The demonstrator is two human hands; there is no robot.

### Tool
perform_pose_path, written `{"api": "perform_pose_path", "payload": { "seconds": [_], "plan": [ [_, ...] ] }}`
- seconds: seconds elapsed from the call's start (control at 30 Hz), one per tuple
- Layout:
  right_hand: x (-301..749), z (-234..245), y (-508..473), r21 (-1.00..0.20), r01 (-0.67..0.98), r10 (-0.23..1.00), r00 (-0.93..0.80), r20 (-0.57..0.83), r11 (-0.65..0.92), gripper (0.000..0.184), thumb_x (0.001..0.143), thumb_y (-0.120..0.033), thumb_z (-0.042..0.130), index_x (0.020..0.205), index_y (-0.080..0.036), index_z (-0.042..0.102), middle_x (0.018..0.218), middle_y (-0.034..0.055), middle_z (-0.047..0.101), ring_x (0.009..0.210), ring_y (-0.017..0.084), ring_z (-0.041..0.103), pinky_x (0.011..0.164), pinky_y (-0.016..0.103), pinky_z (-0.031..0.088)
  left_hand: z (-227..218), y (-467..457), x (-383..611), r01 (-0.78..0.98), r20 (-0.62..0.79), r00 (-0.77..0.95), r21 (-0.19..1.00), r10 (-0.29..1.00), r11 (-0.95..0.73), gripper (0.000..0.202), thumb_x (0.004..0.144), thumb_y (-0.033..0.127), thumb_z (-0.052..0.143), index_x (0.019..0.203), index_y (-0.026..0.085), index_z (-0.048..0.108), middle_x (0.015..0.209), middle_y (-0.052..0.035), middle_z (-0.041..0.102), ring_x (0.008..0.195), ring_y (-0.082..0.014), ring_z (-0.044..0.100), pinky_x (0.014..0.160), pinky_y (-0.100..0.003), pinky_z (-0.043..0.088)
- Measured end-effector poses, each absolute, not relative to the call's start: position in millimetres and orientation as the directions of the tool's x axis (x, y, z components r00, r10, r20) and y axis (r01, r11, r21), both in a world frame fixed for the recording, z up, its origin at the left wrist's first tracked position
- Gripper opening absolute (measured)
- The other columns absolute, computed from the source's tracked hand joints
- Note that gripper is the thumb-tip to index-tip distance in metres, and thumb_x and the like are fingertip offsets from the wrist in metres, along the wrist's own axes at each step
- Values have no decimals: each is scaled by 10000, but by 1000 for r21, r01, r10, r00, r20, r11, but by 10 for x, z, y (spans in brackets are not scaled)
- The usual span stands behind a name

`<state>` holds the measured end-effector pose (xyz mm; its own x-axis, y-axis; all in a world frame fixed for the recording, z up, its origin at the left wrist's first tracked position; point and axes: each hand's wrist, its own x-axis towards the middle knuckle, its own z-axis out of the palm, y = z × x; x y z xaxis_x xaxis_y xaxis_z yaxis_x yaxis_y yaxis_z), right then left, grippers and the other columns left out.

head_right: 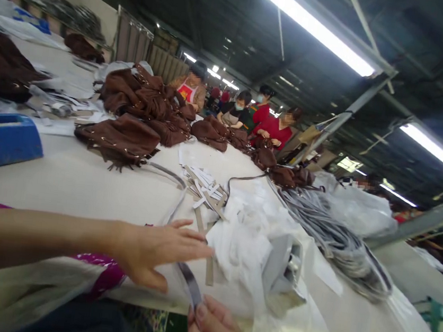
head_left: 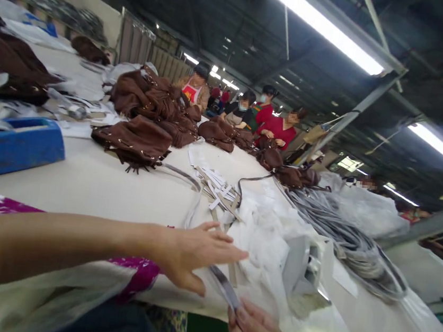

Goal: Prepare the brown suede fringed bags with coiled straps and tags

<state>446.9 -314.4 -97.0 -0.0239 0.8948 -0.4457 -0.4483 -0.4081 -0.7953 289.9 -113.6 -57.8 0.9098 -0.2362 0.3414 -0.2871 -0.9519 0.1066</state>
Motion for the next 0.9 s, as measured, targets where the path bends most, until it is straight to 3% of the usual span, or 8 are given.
{"api": "perform_pose_path", "payload": {
  "seconds": [0.07,0.13,0.23,0.33,0.63,0.73,0.8,0.9],
  "plan": [
    [4363,-921,-2921,-791,-478,913,-63,-402,-381,378,704,-516,777,749,-193,585,425,-117,399,292,13,228,308,143,274,-692,-1357,3025,-264,382,893,15,-238,-965,353,856,143,515,1209,147,509,998,-82,675,939,-208,602,906,-347,435],
    [4294,-872,-2788,-819,-456,925,-30,-378,-349,377,728,-507,760,769,-178,580,472,-101,450,318,23,295,339,160,360,-809,-1278,3112,-193,406,888,-95,-215,-977,117,895,132,481,940,165,584,800,-51,646,714,-176,578,683,-290,455],
    [4303,-875,-2726,-850,-405,931,-10,-365,-337,378,748,-491,748,757,-160,566,506,-81,486,361,36,382,408,184,441,-892,-780,3080,-77,431,884,-248,-181,-966,156,929,170,466,822,173,580,769,-47,616,660,-162,537,611,-278,412],
    [4382,-971,-2726,-850,-383,926,-45,-374,-362,384,746,-486,751,737,-163,545,499,-78,490,361,38,399,411,186,445,-887,-149,2851,56,419,905,-293,-75,-955,179,933,148,451,835,165,600,778,-43,623,700,-158,537,681,-275,404],
    [4406,-1022,-2454,-812,-378,893,-115,-435,-444,393,710,-467,790,762,-164,546,525,-80,503,387,38,414,427,190,443,-967,1033,1969,484,400,831,-175,387,-858,235,889,55,422,972,115,633,893,-56,635,863,-178,544,886,-301,390],
    [4378,-952,-2174,-795,-497,922,-28,-386,-348,399,657,-419,839,766,-171,546,524,-104,466,403,29,389,419,165,382,-886,980,1956,533,443,797,-192,412,-824,406,828,-22,409,1186,102,555,1106,-104,619,1087,-243,511,1028,-434,307],
    [4331,-925,-1962,-756,-598,936,24,-351,-268,436,598,-402,879,779,-171,555,523,-121,441,413,18,370,428,150,350,-774,752,2066,531,501,779,-205,378,-822,668,744,-72,427,1377,137,388,1395,-158,449,1305,-315,353,1086,-555,174],
    [4190,-925,-1679,-702,-690,955,49,-291,-179,464,537,-371,912,776,-170,569,516,-138,406,411,5,332,430,138,317,-593,232,2355,328,516,840,-236,168,-915,807,721,-42,478,1456,210,261,1549,-132,237,1420,-315,173,1124,-571,50]
  ]
}}
